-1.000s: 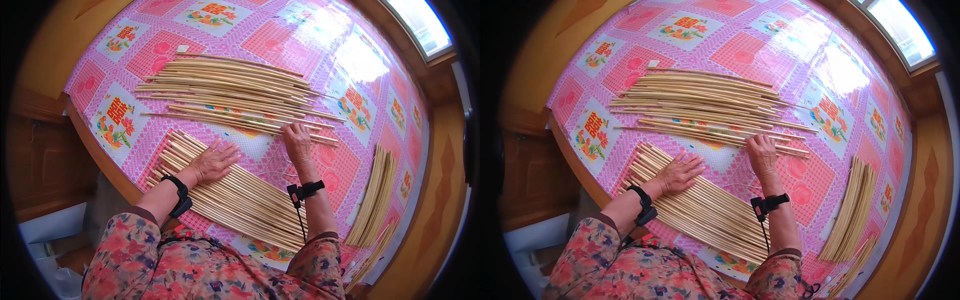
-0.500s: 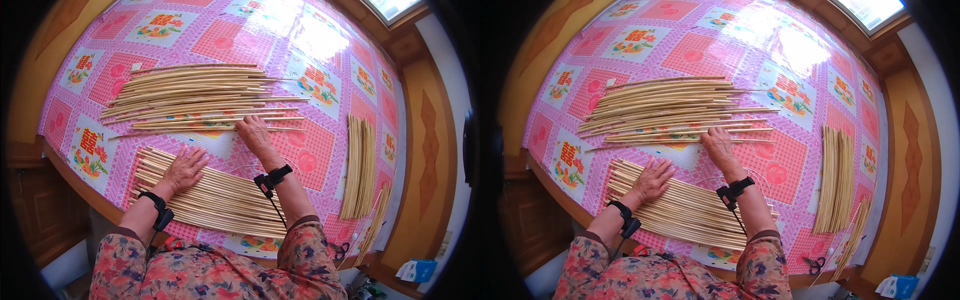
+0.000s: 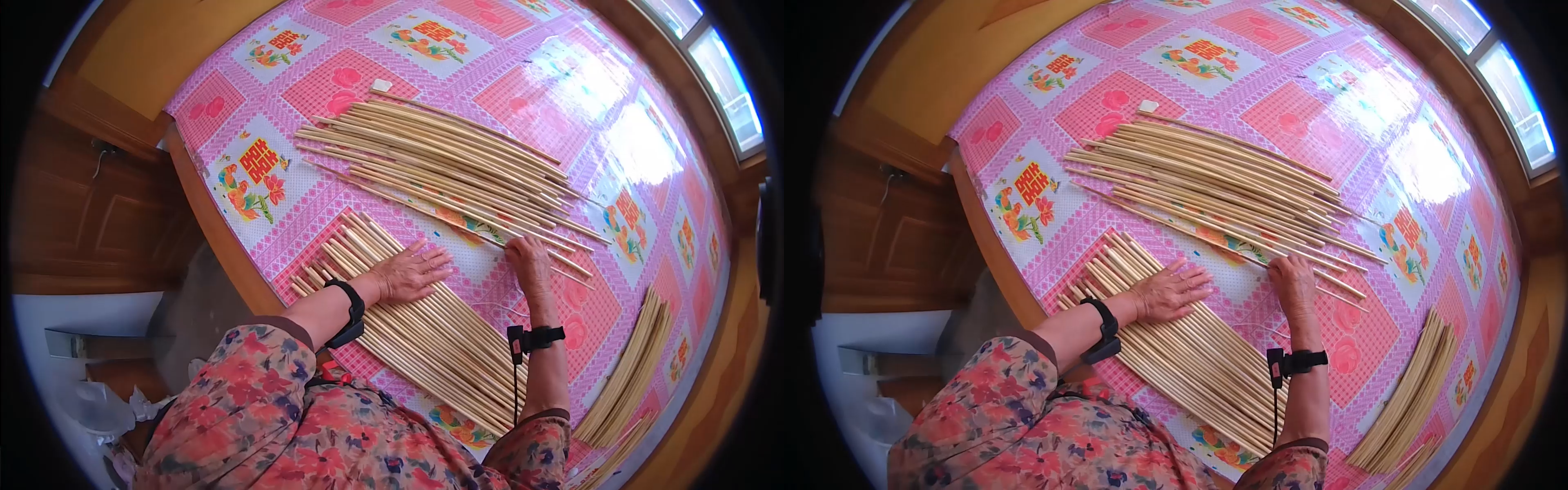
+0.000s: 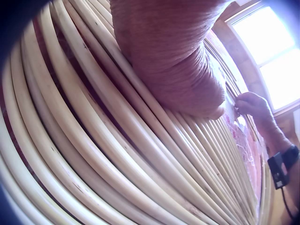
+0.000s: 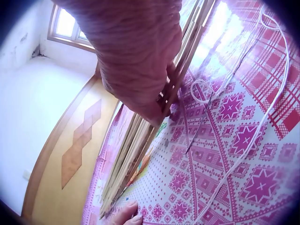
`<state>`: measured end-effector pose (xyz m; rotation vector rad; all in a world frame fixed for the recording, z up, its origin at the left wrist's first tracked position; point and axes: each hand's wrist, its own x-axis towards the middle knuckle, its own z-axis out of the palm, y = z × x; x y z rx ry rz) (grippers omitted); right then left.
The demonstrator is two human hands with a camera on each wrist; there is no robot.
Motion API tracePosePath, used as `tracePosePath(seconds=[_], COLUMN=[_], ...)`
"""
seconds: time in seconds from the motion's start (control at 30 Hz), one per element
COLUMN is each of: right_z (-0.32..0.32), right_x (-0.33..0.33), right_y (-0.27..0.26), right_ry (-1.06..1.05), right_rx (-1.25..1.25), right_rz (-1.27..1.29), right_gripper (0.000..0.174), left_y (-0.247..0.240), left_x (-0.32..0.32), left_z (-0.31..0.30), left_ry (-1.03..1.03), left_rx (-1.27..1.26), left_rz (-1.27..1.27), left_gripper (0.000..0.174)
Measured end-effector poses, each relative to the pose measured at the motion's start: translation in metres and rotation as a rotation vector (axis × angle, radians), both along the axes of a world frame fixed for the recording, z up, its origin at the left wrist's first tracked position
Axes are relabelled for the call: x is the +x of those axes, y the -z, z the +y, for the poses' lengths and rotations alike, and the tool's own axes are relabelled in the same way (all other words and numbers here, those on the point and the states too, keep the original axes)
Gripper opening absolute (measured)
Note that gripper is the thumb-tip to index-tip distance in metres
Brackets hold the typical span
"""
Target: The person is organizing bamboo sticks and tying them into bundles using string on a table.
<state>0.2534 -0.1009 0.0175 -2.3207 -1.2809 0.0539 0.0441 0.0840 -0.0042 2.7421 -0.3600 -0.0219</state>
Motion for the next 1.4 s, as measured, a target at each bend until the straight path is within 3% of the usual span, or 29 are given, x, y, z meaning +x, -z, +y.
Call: tracePosePath(seconds=[0.27, 0.5, 0.9, 1.07, 1.13, 1.17, 1.4], right_z=[0.019, 0.038, 0.095, 0.087, 0.081, 0.076, 0.052], right_x=[-0.009, -0.028, -0.063, -0.060, -0.057, -0.055, -0.022], right_y=[-0.003, 0.003, 0.010, 0.001, -0.001, -0.004, -0.002], right_ry=[-0.002, -0.116, -0.226, -0.198, -0.276, -0.278, -0.055], right_rx=[-0.020, -0.071, -0.006, -0.101, 0.023, -0.011, 0.056], right_rz=[0.043, -0.162, -0.220, -0.096, 0.009, -0.073, -0.144], right_gripper=[0.009, 0.007, 0.010, 0.015, 0.020, 0.023, 0.017], left_y=[0.004, 0.001, 0.001, -0.001, 0.000, 0.002, -0.008], left_x=[0.001, 0.000, 0.000, 0.000, -0.001, 0.000, 0.002], left_z=[0.001, 0.000, 0.001, 0.000, 0.000, 0.000, -0.002], left_ry=[0.016, 0.005, -0.006, 0.002, -0.019, -0.017, -0.008], left_rx=[-0.008, -0.014, 0.020, 0.000, 0.002, -0.008, -0.010], left_rz=[-0.040, -0.057, -0.051, -0.042, -0.057, -0.076, -0.077], left_gripper=[0.047, 0.047, 0.045, 0.045, 0.045, 0.045, 0.045])
